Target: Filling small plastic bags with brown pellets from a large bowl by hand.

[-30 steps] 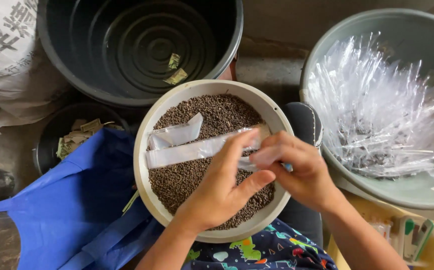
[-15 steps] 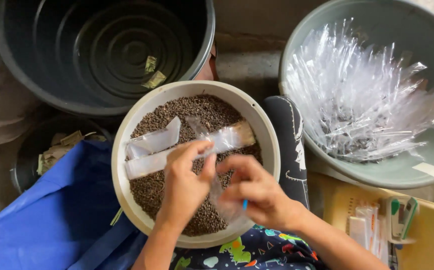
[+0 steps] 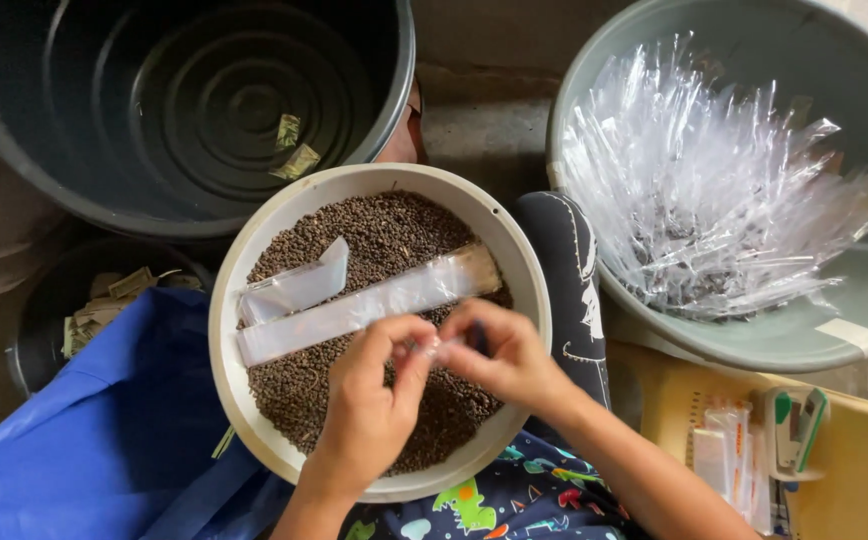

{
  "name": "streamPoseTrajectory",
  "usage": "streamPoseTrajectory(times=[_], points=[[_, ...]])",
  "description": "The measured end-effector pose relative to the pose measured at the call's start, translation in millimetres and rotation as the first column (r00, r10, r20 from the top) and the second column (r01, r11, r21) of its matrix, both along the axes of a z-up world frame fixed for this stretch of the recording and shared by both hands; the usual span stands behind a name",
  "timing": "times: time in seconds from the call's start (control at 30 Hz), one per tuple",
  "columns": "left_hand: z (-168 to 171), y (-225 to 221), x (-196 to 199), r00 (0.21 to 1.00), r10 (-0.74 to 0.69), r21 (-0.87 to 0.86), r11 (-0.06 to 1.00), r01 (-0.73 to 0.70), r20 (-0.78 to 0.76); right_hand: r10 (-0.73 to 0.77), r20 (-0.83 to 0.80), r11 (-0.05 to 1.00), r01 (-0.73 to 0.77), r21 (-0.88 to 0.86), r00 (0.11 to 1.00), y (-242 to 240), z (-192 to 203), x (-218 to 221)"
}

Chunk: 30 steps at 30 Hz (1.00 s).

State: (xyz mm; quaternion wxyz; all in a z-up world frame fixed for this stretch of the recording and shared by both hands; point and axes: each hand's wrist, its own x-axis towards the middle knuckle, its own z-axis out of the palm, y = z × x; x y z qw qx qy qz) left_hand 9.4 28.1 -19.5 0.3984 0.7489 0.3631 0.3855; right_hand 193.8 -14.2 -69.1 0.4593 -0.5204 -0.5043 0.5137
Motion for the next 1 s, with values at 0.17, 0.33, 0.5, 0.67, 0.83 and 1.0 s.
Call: streamPoseTrajectory(times=[0.17, 0.33, 0.5, 0.67, 0.83, 1.0], points=[[-8, -3, -10, 0.994, -0.028, -0.287, 0.956, 0.056, 0.103, 0.084, -0.293, 0.979, -0.133, -0.151, 0.953, -10, 22, 11], [-20, 2, -6, 0.995, -0.083, -0.156, 0.985, 0.073, -0.057, 0.077, -0.23, 0.964, -0.132, -0.233, 0.97, -6, 19, 12], [-24, 17, -12, 0.967, 0.191, -0.274, 0.952, -0.14, 0.169, -0.037, 0.143, 0.996, 0.024, 0.088, 0.989, -15, 4, -14], [30, 58, -23, 0.829, 0.407, -0.306, 0.903, -0.302, 0.382, 0.062, 0.286, 0.983, -0.109, 0.15, 0.956, -23, 32, 10], [-3, 73, 38, 0.944, 0.077, 0.079, 0.991, -0.108, 0.322, -0.306, 0.636, 0.945, 0.146, 0.292, 0.708, -17, -15, 125], [-88, 39, 92, 0.734, 0.057, 0.39, 0.874, 0.291, -0.676, -0.277, 0.959, 0.908, 0.343, 0.242, 0.054, -28, -89, 263]])
